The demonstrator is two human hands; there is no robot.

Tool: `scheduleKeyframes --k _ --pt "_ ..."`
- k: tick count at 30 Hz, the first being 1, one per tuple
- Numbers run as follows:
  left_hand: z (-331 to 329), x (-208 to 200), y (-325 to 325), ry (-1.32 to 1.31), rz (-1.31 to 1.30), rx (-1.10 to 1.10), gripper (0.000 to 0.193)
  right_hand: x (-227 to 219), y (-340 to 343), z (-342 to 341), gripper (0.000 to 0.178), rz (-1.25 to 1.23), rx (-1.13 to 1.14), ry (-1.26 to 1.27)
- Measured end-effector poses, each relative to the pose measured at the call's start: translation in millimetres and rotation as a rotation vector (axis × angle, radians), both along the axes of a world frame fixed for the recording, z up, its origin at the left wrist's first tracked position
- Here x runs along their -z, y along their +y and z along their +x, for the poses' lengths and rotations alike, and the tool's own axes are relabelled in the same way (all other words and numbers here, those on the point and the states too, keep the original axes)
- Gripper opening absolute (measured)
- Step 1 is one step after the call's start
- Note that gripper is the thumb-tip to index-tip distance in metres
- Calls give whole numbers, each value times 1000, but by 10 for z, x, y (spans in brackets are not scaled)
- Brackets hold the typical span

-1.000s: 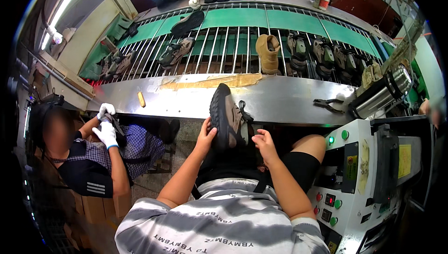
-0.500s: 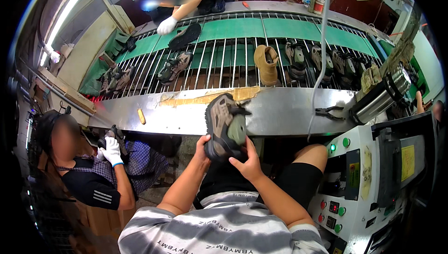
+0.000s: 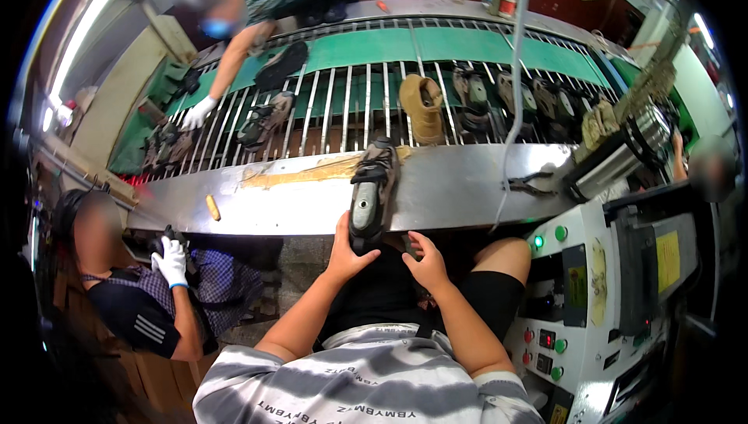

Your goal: The person takes shoes and outsoles from a conveyor belt, places them into a heat-press machine to bond them, and سپس places the bonded shoes back onto the belt.

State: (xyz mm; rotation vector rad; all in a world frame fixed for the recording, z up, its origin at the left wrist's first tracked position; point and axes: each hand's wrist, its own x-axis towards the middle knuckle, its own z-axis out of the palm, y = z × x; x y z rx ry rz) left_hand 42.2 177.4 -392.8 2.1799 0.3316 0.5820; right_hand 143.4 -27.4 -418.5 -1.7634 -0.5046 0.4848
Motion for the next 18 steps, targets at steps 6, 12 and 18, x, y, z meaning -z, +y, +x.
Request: scheduleKeyframes --k 6,12,18 --pt "322 303 -149 42 -203 -346 103 -1 -352 380 60 34 621 -317" --pt "811 434 -54 -80 -160 -383 99 -386 -873 1367 42 -677 534 -292" --pt "1748 247 422 -160 -295 -457 91 -993 -1537 2067 44 -776 557 -269"
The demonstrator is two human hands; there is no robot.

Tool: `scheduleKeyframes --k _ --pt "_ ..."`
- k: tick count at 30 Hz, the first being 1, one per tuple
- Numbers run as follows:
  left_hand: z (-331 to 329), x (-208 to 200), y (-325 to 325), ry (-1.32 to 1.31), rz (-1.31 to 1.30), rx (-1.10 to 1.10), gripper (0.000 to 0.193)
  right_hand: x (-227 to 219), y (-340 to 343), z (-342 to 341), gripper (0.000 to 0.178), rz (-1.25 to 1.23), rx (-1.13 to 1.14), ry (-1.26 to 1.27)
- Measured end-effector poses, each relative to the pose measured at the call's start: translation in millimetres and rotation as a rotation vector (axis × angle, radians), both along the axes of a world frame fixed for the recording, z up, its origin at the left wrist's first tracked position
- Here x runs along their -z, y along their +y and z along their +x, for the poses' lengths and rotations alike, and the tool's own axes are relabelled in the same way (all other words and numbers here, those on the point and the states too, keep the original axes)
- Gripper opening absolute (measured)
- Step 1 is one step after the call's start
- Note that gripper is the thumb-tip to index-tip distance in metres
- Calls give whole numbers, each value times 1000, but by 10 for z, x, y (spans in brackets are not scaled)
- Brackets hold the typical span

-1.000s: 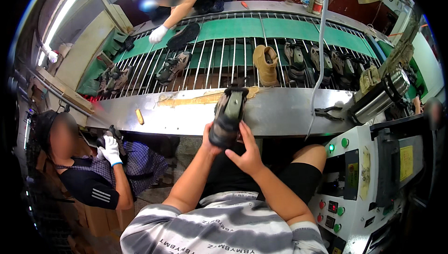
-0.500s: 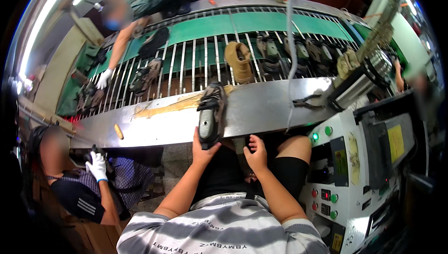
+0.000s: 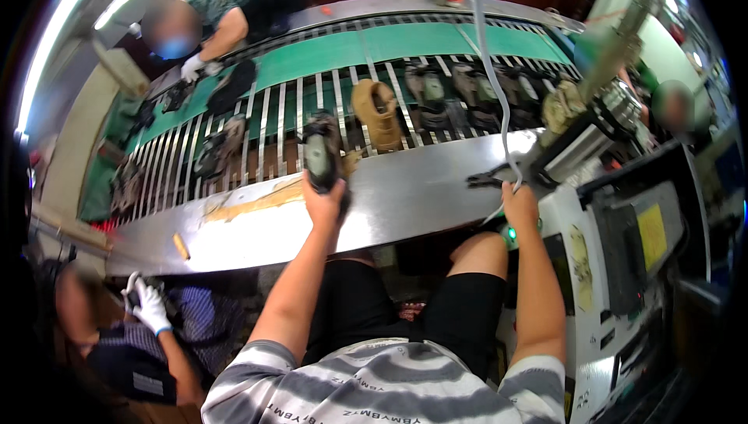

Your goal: The person takes shoes and outsoles from a conveyor belt, places them into a heat-press machine to bond them, and سپس places the bonded shoes back onto the belt.

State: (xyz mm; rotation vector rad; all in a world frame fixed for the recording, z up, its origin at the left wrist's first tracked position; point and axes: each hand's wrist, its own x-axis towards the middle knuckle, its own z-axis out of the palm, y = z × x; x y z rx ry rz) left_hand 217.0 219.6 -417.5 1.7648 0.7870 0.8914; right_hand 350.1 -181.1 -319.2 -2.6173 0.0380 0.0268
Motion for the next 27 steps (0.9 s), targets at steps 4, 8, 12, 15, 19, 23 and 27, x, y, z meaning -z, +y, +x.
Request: scheduleKeyframes --k 4,8,12,15,19,23,27 --pt "736 68 588 120 27 9 93 -625 -725 420 43 49 105 -123" --pt "1064 130 806 235 92 187 95 -1368 -1260 737 38 109 211 -134" --pt "1187 241 916 295 164 267 98 -1957 -1800 1233 38 -26 283 -293" --pt "1187 143 816 315 203 235 99 -2416 -2076 1520 38 78 395 -451" --pt "1230 112 777 314 174 256 98 -2960 -2205 1947 33 190 406 -504" --pt "1209 72 777 337 197 234 97 -2944 -1959 2213 32 69 217 -378" --pt "1197 -6 747 335 168 256 99 -2835 -1859 2478 33 -122 264 -258"
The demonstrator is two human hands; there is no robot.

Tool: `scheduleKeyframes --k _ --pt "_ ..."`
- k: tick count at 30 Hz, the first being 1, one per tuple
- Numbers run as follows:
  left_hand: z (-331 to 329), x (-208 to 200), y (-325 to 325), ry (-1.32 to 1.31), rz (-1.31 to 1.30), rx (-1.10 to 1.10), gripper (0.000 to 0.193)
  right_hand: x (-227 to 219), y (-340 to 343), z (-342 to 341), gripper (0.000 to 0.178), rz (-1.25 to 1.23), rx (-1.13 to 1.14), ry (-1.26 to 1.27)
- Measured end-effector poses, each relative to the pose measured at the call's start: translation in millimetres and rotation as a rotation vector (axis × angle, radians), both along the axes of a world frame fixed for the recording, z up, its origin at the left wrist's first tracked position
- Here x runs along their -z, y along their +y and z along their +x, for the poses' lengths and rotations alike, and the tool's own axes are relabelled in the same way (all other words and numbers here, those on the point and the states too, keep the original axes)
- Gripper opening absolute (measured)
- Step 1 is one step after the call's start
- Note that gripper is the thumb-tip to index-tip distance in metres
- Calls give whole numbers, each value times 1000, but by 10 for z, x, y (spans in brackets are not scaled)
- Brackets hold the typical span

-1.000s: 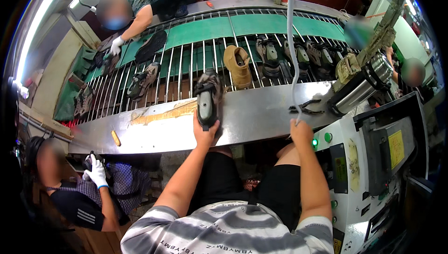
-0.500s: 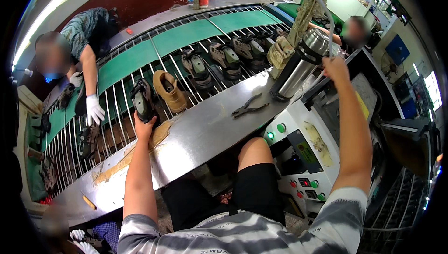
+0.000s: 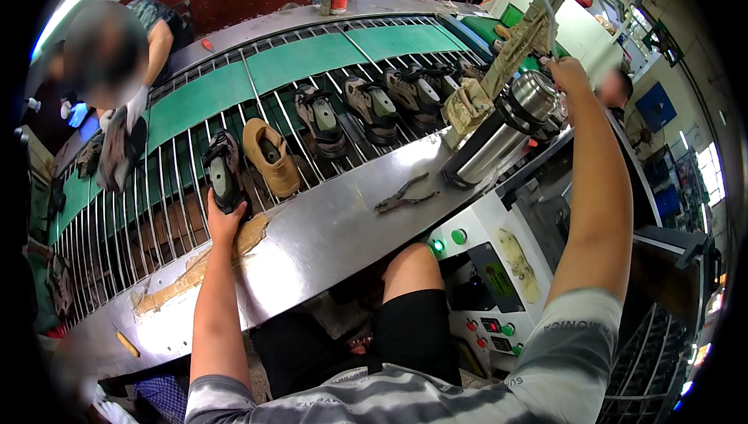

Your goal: The person takes shoes and outsoles from a conveyor belt, places them into a heat-press machine to bond them, and سپس places the bonded shoes back onto the belt.

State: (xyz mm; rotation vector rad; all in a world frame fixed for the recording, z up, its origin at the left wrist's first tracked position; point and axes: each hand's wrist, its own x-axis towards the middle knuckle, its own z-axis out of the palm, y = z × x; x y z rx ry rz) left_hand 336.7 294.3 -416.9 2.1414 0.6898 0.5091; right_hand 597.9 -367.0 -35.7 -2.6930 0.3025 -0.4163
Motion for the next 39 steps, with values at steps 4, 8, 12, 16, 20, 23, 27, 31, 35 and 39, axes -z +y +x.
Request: scheduleKeyframes --k 4,8,12,16,20,23,27,31,35,39 --pt "31 50 9 -18 5 24 99 260 -348 125 39 -92 -47 -161" --pt "-14 42 73 7 1 -12 99 319 -113 -170 39 94 -75 -174" --pt "25 69 39 -19 3 30 99 346 -571 25 39 47 -79 -168" --pt "-8 73 76 -8 -4 23 98 259 -414 191 39 63 -54 -220" --pt "-35 -22 64 38 -18 18 96 220 -156 233 45 -37 -41 -128" --pt "-56 -23 108 38 -5 3 96 161 211 61 44 -227 20 -56" --pt "11 66 42 20 29 42 98 302 -244 25 49 -433 56 -213" --pt "-60 103 140 -21 12 40 95 425 567 -706 39 -331 14 -420" --pt "-79 83 153 -31 5 70 93 1082 1618 -2070 8 -70 -443 -253" --pt "-93 65 162 -59 -17 82 95 2357 2219 -2804 11 -212 -1354 -258"
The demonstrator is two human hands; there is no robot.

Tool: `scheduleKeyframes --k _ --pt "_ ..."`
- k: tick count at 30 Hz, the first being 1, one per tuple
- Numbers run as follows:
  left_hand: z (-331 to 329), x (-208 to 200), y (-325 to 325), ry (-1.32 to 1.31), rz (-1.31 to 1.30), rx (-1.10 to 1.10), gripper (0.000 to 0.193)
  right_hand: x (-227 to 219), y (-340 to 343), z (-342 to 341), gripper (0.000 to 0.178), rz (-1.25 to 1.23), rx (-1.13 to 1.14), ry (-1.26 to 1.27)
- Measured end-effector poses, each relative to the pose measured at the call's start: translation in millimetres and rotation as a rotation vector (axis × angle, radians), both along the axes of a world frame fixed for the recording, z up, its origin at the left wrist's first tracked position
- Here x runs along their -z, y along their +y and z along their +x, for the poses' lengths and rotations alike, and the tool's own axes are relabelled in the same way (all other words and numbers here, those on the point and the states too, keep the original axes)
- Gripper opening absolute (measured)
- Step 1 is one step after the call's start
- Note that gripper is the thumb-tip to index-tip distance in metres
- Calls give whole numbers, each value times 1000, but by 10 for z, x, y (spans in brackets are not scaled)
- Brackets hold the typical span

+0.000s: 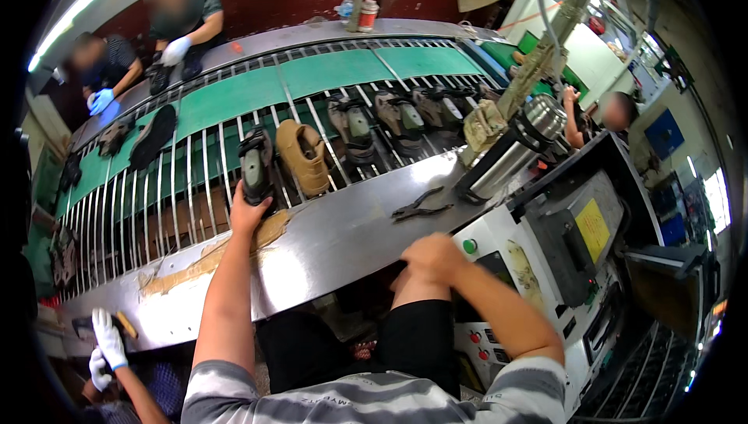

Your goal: The person takes shoes and outsoles from a conveyor belt, places them into a heat-press machine to bond them, and سپس places the bonded shoes back onto the belt.

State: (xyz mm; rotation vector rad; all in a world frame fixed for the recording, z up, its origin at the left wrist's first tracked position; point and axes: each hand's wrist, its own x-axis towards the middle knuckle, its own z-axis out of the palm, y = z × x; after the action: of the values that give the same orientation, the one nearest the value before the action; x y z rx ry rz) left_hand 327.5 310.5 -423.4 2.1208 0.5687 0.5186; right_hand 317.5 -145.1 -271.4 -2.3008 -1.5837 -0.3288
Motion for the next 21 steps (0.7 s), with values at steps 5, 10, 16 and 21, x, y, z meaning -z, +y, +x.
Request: scheduleKeyframes --k 5,10,16,21 --pt "3 122 -90 1 27 -38 88 899 1182 -524 8 24 -15 411" --pt "-227 570 105 -178 -267 40 42 1471 2505 -335 12 93 48 465" --pt "-535 401 977 -232 -383 -102 18 1755 3345 150 10 89 -79 247" --pt "-368 246 2190 -52 218 -368 41 1863 3472 227 13 73 -29 246"
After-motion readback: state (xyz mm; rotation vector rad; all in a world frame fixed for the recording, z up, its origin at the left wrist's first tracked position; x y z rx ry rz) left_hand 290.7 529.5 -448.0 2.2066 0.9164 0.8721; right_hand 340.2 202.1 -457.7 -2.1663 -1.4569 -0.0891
